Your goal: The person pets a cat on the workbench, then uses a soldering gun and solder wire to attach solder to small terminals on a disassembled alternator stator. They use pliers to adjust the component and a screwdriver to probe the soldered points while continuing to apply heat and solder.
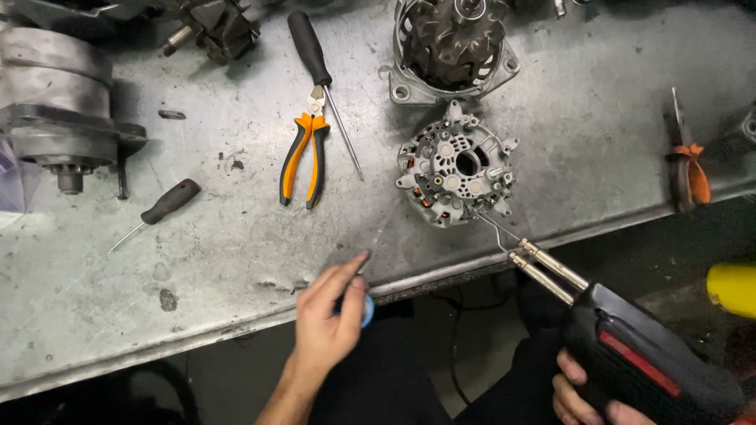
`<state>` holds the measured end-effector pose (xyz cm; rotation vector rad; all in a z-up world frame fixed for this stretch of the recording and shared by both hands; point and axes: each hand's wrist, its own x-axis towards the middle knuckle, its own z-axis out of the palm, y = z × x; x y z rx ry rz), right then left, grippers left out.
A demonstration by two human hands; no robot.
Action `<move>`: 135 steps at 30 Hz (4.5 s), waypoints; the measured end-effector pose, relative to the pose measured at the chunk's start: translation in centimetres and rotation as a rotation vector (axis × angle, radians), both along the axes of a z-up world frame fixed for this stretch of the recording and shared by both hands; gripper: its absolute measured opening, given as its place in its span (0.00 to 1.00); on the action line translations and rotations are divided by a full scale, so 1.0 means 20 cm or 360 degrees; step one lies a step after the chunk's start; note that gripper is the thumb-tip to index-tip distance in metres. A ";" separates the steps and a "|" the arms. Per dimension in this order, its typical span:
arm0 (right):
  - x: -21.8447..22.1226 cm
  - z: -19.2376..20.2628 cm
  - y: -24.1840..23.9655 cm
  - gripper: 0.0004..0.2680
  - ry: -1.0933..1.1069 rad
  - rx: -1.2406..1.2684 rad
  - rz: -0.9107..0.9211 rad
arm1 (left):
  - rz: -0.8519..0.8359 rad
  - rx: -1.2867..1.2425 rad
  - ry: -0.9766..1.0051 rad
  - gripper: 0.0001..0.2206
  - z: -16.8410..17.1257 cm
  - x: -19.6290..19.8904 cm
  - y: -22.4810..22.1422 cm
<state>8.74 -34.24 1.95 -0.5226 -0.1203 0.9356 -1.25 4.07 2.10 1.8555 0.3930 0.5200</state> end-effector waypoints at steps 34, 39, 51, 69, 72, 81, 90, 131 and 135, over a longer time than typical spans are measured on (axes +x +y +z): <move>-0.18 0.36 0.30 0.29 -0.0737 -0.0560 -0.0423 | 0.0422 0.1065 -0.0100 0.18 0.33 -0.03 -0.18; -0.33 0.01 -0.11 0.31 -0.0280 -0.0403 -0.0218 | -0.0974 -0.0205 -0.0251 0.40 0.46 -0.11 -0.58; 0.27 0.59 0.25 0.37 -0.1832 -0.2045 -0.0018 | 0.0033 -0.0121 0.0022 0.22 0.15 -0.33 -0.47; 1.32 -0.13 -0.06 0.25 -0.1911 -0.3753 -0.0303 | 0.0339 0.0382 0.0718 0.33 -0.11 -0.26 -0.47; 1.40 -0.21 -0.12 0.23 -0.2079 -0.3934 -0.0525 | 0.0218 0.0593 0.0757 0.38 -0.15 -0.24 -0.46; 1.32 -0.08 -0.05 0.22 -0.1500 -0.3649 -0.0351 | 0.0273 0.0757 0.0924 0.33 -0.15 -0.20 -0.33; 0.81 0.22 0.07 0.15 -0.0480 -0.0928 -0.0199 | 0.0299 0.0959 0.0961 0.41 -0.08 -0.20 -0.28; 0.07 0.30 0.26 0.14 -0.0160 -0.1749 -0.0188 | -0.0491 -0.2479 -0.0617 0.33 0.16 0.08 -0.28; 0.08 0.32 0.27 0.14 -0.0137 -0.1748 -0.0178 | -0.0347 -0.1797 -0.0120 0.06 0.17 0.13 -0.16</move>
